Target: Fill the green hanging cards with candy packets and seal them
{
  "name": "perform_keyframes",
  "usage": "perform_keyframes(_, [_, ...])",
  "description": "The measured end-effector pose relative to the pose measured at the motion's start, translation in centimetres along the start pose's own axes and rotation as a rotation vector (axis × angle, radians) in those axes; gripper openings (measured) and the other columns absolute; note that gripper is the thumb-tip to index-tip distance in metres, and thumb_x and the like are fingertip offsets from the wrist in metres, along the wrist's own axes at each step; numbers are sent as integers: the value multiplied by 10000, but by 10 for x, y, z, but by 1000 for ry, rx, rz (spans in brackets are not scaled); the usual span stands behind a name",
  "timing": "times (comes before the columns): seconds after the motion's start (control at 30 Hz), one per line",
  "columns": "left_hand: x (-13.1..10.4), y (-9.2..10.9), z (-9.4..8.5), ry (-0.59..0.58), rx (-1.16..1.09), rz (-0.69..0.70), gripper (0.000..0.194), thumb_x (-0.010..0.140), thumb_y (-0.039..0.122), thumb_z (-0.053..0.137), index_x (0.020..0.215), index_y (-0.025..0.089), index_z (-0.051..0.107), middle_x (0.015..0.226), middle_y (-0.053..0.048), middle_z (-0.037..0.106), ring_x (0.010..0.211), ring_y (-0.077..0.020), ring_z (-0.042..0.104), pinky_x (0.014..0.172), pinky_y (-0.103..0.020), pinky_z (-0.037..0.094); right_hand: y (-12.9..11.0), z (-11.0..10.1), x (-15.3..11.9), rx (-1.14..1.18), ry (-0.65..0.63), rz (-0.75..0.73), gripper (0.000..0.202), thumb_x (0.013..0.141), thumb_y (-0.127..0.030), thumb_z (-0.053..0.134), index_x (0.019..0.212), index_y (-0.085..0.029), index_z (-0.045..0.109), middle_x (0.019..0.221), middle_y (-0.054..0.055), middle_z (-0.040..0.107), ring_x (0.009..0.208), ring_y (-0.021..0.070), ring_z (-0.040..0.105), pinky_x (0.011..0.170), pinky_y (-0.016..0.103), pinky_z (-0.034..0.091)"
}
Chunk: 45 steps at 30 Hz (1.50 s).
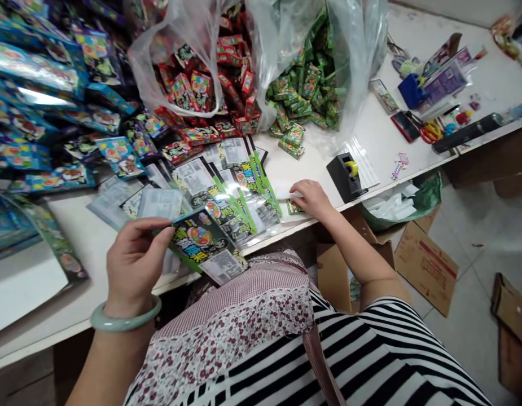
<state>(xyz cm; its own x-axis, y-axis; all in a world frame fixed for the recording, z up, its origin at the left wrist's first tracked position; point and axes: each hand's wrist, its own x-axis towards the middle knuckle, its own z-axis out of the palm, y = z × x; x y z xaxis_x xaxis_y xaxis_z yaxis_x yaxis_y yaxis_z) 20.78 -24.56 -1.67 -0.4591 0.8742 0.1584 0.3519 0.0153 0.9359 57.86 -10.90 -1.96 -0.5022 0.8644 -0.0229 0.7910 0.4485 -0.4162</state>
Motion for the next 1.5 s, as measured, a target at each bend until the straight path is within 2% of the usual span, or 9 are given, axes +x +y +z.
perform_keyframes(0.1, [0, 6, 0, 9, 21, -36, 221, 631, 286, 786, 833, 235, 715, 809, 12, 715, 702, -148, 605, 627, -262, 476, 0, 5, 10, 7, 28, 10, 146, 942, -235, 555, 996, -196, 685, 1073, 118, 723, 1068, 281, 603, 960, 424, 403])
perform_keyframes(0.3, [-1, 12, 2, 49, 31, -50, 207, 605, 291, 779, 797, 243, 715, 770, 17, 702, 667, -151, 588, 608, -275, 458, 11, 5, 15, 16, -52, -103, 253, 875, -266, 668, 1112, -180, 667, 1155, 116, 711, 1143, 280, 581, 1005, 418, 393])
perform_keyframes(0.67, [-1, 11, 2, 41, 36, -44, 210, 626, 296, 786, 815, 238, 717, 774, 19, 705, 623, -128, 559, 565, -250, 437, 19, 8, 49, 4, 27, 55, 138, 879, -161, 568, 928, -187, 694, 1062, 121, 710, 1058, 283, 587, 950, 419, 425])
perform_keyframes(0.83, [-1, 11, 4, 32, 25, -55, 216, 630, 278, 785, 828, 222, 715, 792, 12, 707, 638, -125, 571, 583, -250, 448, 31, -2, 57, 143, 126, 138, 125, 896, -195, 526, 944, -206, 641, 1010, 68, 702, 902, 213, 628, 842, 342, 470])
perform_keyframes(0.97, [0, 2, 4, -3, -10, -11, 213, 666, 268, 798, 852, 214, 710, 814, 7, 704, 703, -139, 605, 637, -260, 478, 41, -28, 62, 389, 329, 194, 91, 908, -299, 552, 902, -210, 574, 937, 23, 658, 827, 164, 605, 778, 313, 487])
perform_keyframes(1.07, [1, -2, 8, -45, -42, 83, 204, 712, 290, 813, 862, 211, 701, 852, -3, 705, 785, -159, 633, 715, -289, 506, 11, -52, 62, 572, 344, 47, 208, 902, -414, 616, 889, -214, 561, 879, -1, 591, 855, 142, 581, 792, 301, 481])
perform_keyframes(1.17, [-2, 4, 15, -90, -75, 187, 205, 786, 375, 781, 859, 216, 674, 853, -8, 693, 809, -166, 636, 746, -312, 519, -56, -61, 60, 742, 51, -217, 261, 902, -451, 645, 916, -204, 560, 860, -14, 557, 845, 124, 555, 807, 295, 470])
perform_keyframes(1.3, [-6, 18, 21, -148, -78, 202, 196, 864, 397, 700, 865, 211, 638, 833, -10, 653, 791, -150, 614, 734, -294, 497, -145, -50, 64, 720, -395, -557, 121, 920, -287, 594, 886, -177, 559, 861, 6, 586, 826, 123, 535, 801, 298, 443])
perform_keyframes(1.5, [-10, 22, 17, -178, -94, 185, 145, 903, 354, 625, 884, 212, 600, 848, -13, 632, 816, -157, 596, 761, -302, 490, -196, -25, 87, 548, -616, -489, 54, 879, -156, 548, 841, -183, 521, 778, -16, 562, 739, 115, 489, 722, 279, 390])
